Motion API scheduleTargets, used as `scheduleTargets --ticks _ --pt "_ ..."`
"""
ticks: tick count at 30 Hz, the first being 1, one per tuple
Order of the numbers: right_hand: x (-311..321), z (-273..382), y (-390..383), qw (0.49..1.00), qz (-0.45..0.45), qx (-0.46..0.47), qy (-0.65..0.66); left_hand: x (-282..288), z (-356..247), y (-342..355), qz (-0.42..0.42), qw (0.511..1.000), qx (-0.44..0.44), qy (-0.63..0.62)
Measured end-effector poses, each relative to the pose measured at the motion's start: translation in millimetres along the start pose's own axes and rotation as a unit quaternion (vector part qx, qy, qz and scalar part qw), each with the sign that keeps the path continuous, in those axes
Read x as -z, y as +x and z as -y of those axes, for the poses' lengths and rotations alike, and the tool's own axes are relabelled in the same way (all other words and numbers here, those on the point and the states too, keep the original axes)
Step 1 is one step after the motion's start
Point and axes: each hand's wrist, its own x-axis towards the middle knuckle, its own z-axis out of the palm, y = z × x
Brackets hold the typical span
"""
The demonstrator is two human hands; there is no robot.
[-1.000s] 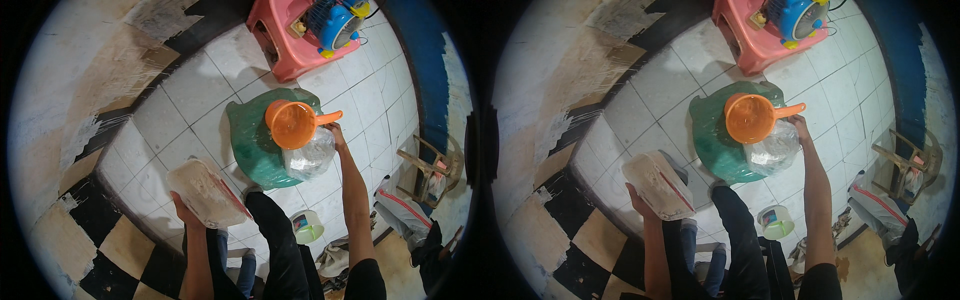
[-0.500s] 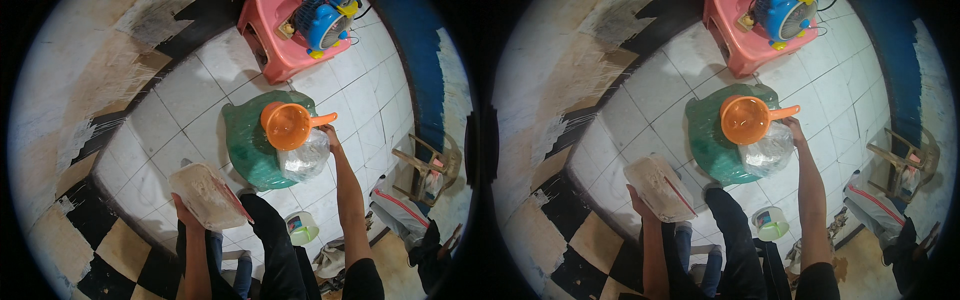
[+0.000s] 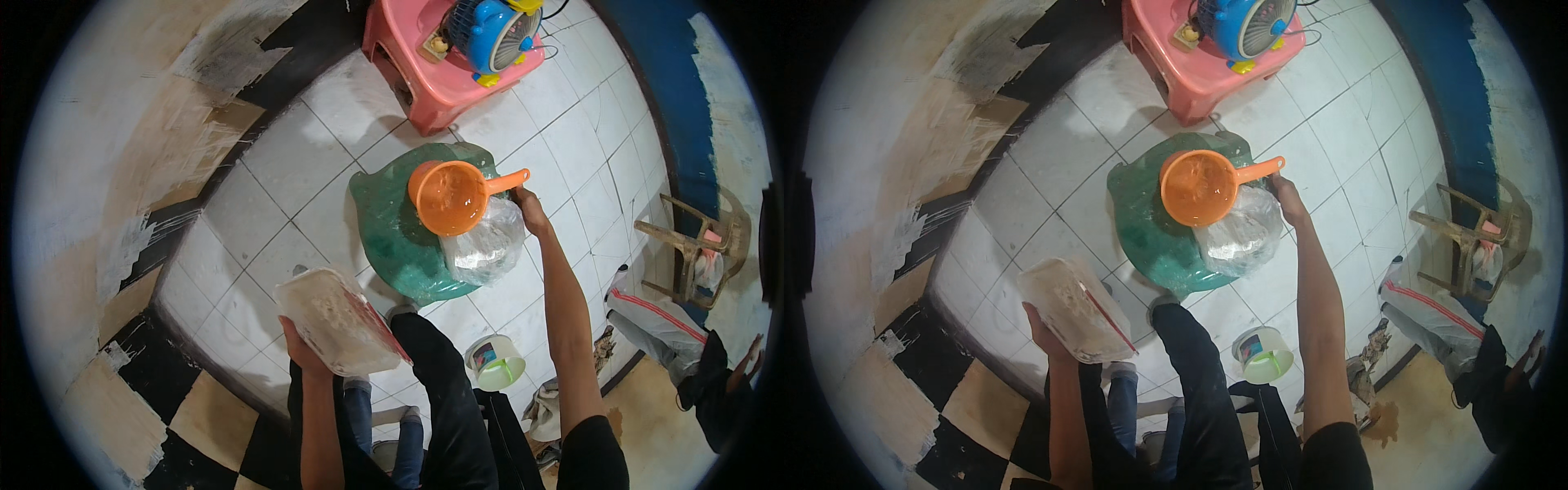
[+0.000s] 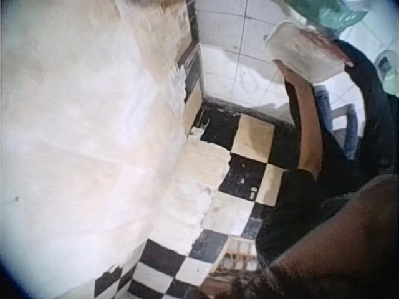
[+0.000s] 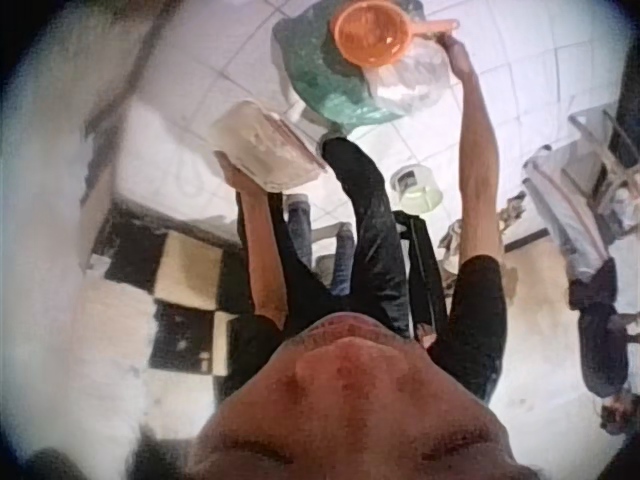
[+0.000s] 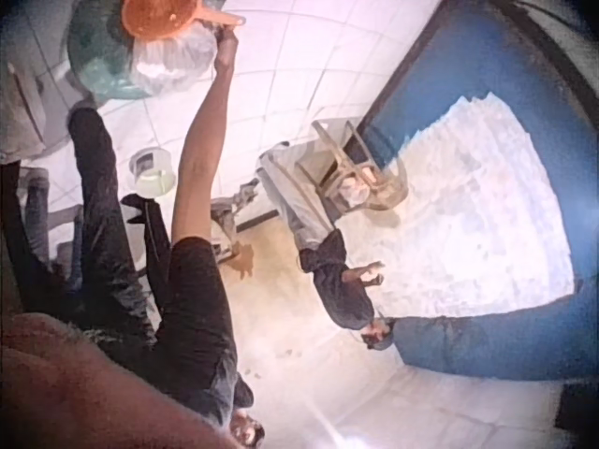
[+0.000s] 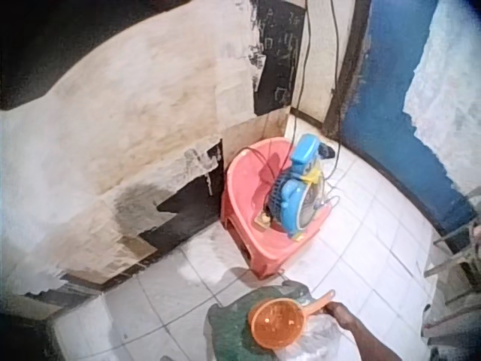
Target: The person mixes a white substance in a plastic container and uses a putty knife to apply it to cracks and damaged areas on a wall.
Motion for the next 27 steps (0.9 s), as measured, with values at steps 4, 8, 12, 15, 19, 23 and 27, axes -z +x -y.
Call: scheduleTargets --ticks 4,8,12,15,19,23,27 --pt "5 22 -22 0.973 -0.224 0.040 -0.047 -10 -3 -1 -0.015 1.000 0.004 0.013" --pt "2 45 -43 0.859 -0.342 0.299 -0.236 -16 -10 -3 -0.026 0.999 0.009 0.025" --pt "-77 129 -80 0.714 -0.056 0.334 -0.613 -14 -27 -12 -0.034 0.998 -0.005 0.044" --pt "-78 124 -68 0.695 0.004 0.339 -0.634 -17 -26 -13 -0.005 1.000 0.011 0.024" --pt "-77 113 -59 0.714 0.030 0.339 -0.612 -19 -26 -12 0.010 1.000 0.018 0.016" --pt "-98 110 -74 0.743 0.013 0.315 -0.590 -11 -35 -13 0.003 0.999 0.017 0.042" --pt "-117 90 -98 0.765 -0.069 0.242 -0.593 -13 -43 -15 -0.019 0.998 0.019 0.049"
